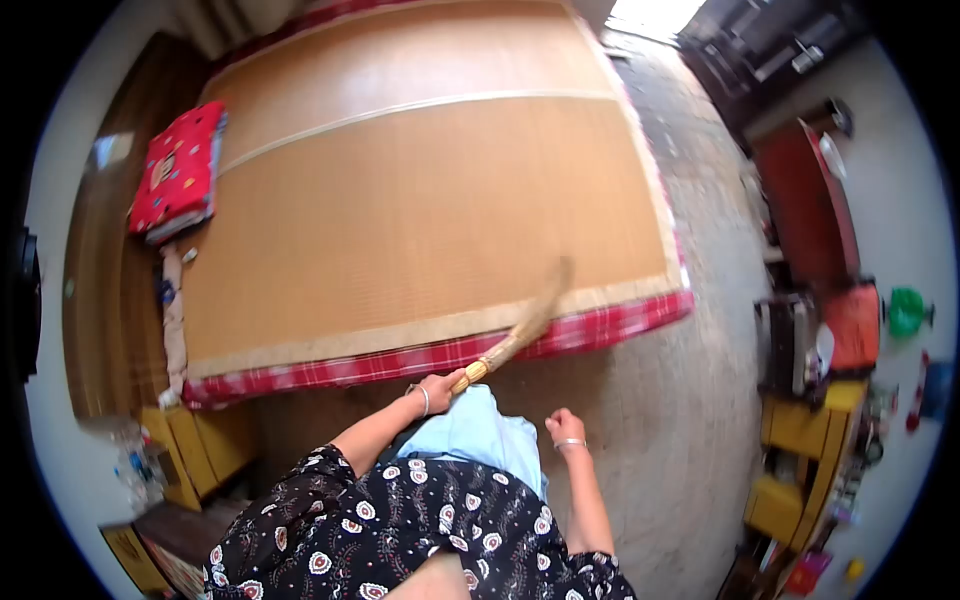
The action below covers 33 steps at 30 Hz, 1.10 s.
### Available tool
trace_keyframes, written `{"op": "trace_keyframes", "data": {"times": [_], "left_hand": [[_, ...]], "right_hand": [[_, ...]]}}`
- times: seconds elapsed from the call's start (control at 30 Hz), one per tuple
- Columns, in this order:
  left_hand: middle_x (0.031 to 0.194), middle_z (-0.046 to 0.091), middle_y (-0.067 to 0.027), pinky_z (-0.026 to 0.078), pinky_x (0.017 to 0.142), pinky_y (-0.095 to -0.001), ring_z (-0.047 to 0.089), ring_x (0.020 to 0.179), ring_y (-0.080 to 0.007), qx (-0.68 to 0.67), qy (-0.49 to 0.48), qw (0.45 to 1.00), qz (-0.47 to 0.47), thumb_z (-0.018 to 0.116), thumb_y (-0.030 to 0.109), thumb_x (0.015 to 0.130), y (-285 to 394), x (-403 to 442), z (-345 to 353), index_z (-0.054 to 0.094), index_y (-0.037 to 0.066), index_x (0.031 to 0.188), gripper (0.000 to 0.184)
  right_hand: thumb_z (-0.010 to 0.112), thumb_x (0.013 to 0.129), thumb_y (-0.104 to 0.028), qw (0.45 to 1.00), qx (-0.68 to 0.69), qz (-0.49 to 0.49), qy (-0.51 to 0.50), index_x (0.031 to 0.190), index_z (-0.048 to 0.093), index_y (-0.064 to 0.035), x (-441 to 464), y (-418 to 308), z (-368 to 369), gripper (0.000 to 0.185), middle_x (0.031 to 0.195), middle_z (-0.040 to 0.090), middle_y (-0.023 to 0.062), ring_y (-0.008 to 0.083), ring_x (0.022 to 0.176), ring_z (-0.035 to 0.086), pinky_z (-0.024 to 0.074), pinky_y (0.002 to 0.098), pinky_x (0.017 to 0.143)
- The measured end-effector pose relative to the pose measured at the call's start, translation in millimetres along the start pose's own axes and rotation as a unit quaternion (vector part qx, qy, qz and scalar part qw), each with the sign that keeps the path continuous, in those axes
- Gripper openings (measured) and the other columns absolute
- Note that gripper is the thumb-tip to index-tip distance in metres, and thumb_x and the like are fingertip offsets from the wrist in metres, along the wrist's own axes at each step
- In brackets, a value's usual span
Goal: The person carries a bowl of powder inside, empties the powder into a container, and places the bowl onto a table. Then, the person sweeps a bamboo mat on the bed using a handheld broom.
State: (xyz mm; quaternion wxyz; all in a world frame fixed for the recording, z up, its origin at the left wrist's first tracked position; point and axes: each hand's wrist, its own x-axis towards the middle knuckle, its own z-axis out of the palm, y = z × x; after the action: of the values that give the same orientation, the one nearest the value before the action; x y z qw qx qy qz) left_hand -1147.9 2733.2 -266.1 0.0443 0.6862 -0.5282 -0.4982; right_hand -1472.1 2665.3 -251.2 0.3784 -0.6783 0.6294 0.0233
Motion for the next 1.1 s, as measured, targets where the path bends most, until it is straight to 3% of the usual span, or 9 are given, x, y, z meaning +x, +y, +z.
{"op": "trace_keyframes", "data": {"times": [0.17,0.37,0.5,0.57,0.7,0.87,0.9,0.93,1.1], "left_hand": [[0.082,0.058,-0.0205,0.047,0.065,-0.0435,0.059,0.076,-0.0355,0.006,0.070,0.991,0.116,0.053,0.002,0.068,20,3,-44,0.029,0.028,0.132,0.073],[0.088,0.059,-0.0219,0.048,0.067,-0.0375,0.060,0.077,-0.0329,-0.271,0.316,0.905,-0.088,0.051,-0.007,0.065,-43,73,-53,0.023,0.029,0.135,0.084],[0.091,0.059,-0.0237,0.047,0.071,-0.0430,0.059,0.082,-0.0376,-0.023,0.156,0.984,-0.087,0.049,0.001,0.069,34,93,-16,0.025,0.027,0.134,0.075],[0.091,0.059,-0.0236,0.046,0.071,-0.0443,0.058,0.082,-0.0380,0.088,-0.006,0.996,0.017,0.050,0.004,0.069,87,100,2,0.032,0.026,0.131,0.068],[0.083,0.059,-0.0217,0.047,0.071,-0.0375,0.060,0.077,-0.0336,0.054,-0.061,0.971,0.224,0.062,0.004,0.059,160,107,27,0.039,0.021,0.129,0.075],[0.107,0.056,-0.0111,0.049,0.069,-0.0325,0.056,0.086,-0.0183,-0.182,0.122,0.971,0.095,0.055,-0.017,0.056,182,133,28,0.031,0.023,0.134,0.091],[0.089,0.052,-0.0059,0.043,0.051,-0.0254,0.049,0.062,-0.0140,-0.262,0.171,0.950,0.014,0.050,-0.017,0.062,177,159,29,0.034,0.022,0.133,0.083],[0.089,0.057,-0.0106,0.048,0.055,-0.0302,0.056,0.069,-0.0192,-0.288,0.179,0.938,-0.076,0.053,-0.014,0.060,165,183,28,0.033,0.024,0.133,0.085],[0.086,0.059,-0.0118,0.048,0.055,-0.0309,0.057,0.066,-0.0189,-0.184,-0.001,0.979,-0.092,0.052,-0.011,0.061,251,203,80,0.034,0.025,0.133,0.082]], "right_hand": [[0.063,0.072,-0.018,0.993,0.074,0.061,0.063,0.082,0.060,-0.0029,-13,-16,-27,0.019,0.072,0.062,0.0117,0.0202,0.066,0.059,0.0480,0.0313,0.064],[0.064,0.072,-0.021,0.982,0.093,0.151,0.071,0.083,0.059,-0.0030,-60,35,-22,0.021,0.073,0.062,0.0135,0.0232,0.067,0.060,0.0486,0.0333,0.063],[0.064,0.072,-0.021,0.968,0.117,0.216,0.049,0.085,0.060,-0.0033,-75,59,-29,0.022,0.077,0.063,0.0112,0.0197,0.071,0.060,0.0480,0.0308,0.067],[0.064,0.072,-0.022,0.966,0.130,0.220,0.040,0.086,0.060,-0.0035,-74,68,-42,0.023,0.077,0.063,0.0109,0.0193,0.071,0.060,0.0480,0.0308,0.067],[0.064,0.072,-0.023,0.966,0.153,0.177,0.107,0.085,0.059,-0.0033,-62,121,-61,0.023,0.073,0.062,0.0121,0.0220,0.068,0.060,0.0486,0.0328,0.064],[0.064,0.073,-0.021,0.947,0.156,0.251,0.124,0.086,0.060,-0.0028,-90,201,-98,0.023,0.074,0.063,0.0102,0.0182,0.067,0.060,0.0483,0.0304,0.064],[0.065,0.073,-0.021,0.946,0.148,0.265,0.115,0.086,0.060,-0.0029,-96,218,-103,0.023,0.074,0.063,0.0101,0.0182,0.067,0.060,0.0484,0.0305,0.064],[0.065,0.072,-0.021,0.945,0.146,0.273,0.103,0.086,0.060,-0.0035,-101,232,-106,0.022,0.075,0.063,0.0105,0.0184,0.068,0.060,0.0483,0.0308,0.065],[0.064,0.073,-0.020,0.955,0.115,0.262,0.081,0.087,0.059,-0.0034,-76,256,-131,0.022,0.076,0.062,0.0103,0.0175,0.070,0.059,0.0478,0.0303,0.066]]}}
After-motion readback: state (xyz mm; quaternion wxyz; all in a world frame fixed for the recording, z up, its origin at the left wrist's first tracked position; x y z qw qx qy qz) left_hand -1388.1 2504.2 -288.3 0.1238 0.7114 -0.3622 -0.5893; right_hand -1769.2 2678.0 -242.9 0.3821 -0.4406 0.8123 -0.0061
